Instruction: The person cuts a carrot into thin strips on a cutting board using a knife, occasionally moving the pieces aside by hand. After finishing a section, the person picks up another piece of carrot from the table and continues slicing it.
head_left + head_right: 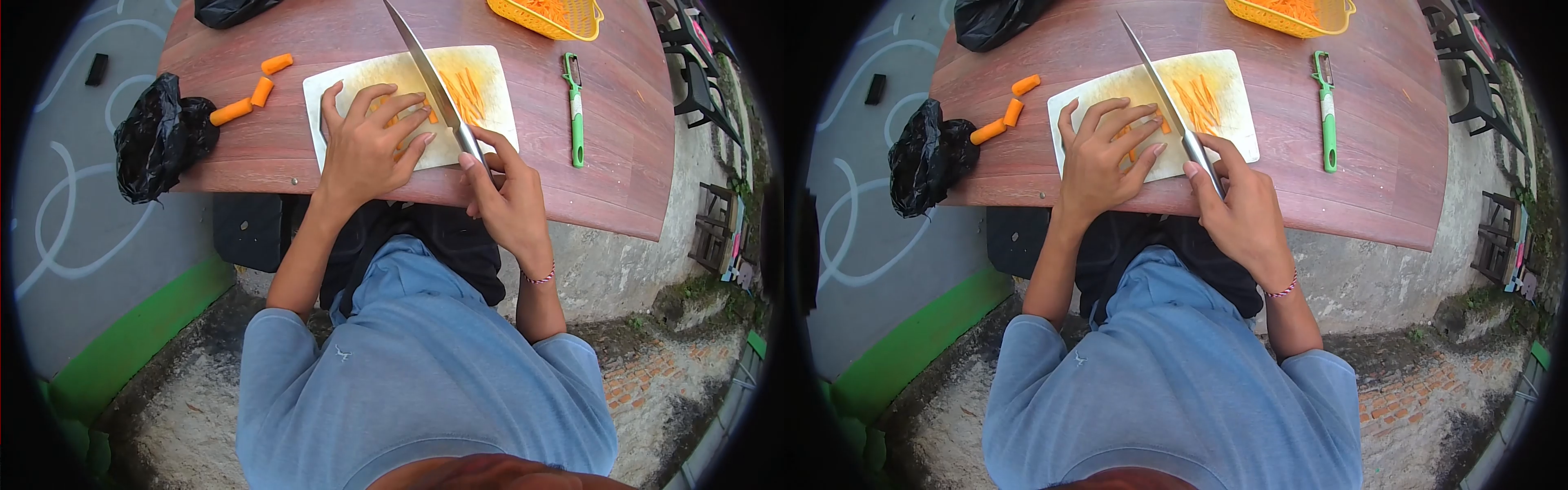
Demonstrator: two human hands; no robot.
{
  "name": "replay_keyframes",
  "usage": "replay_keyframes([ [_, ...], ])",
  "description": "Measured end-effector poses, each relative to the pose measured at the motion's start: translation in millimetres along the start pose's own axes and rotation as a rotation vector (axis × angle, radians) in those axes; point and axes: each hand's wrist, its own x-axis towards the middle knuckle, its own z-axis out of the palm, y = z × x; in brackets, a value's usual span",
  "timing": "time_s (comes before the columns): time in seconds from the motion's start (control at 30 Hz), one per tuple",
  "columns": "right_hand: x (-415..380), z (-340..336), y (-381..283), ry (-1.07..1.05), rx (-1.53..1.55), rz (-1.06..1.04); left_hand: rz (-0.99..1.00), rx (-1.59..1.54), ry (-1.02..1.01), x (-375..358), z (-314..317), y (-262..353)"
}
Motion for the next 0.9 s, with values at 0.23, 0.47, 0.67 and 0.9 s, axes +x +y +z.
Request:
replay_keyframes([
  [0.23, -11, -2, 2, -0.011, -0.025, 0.013, 0.047, 0.049, -0.026, -2, 3, -2],
  [0.47, -23, -3, 0, -0.019, -0.02, 0.067, 0.078, 0.053, 0.0, -3, 5, -2],
  [0.67, -32, -1, 5, 0.003, -0.051, 0.022, 0.092, 0.054, 0.002, -3, 4, -1],
  [0.9, -41, 0, 0, 0.006, -0.09, 0.035, 0.096, 0.058, 0.002, -3, 5, -1],
])
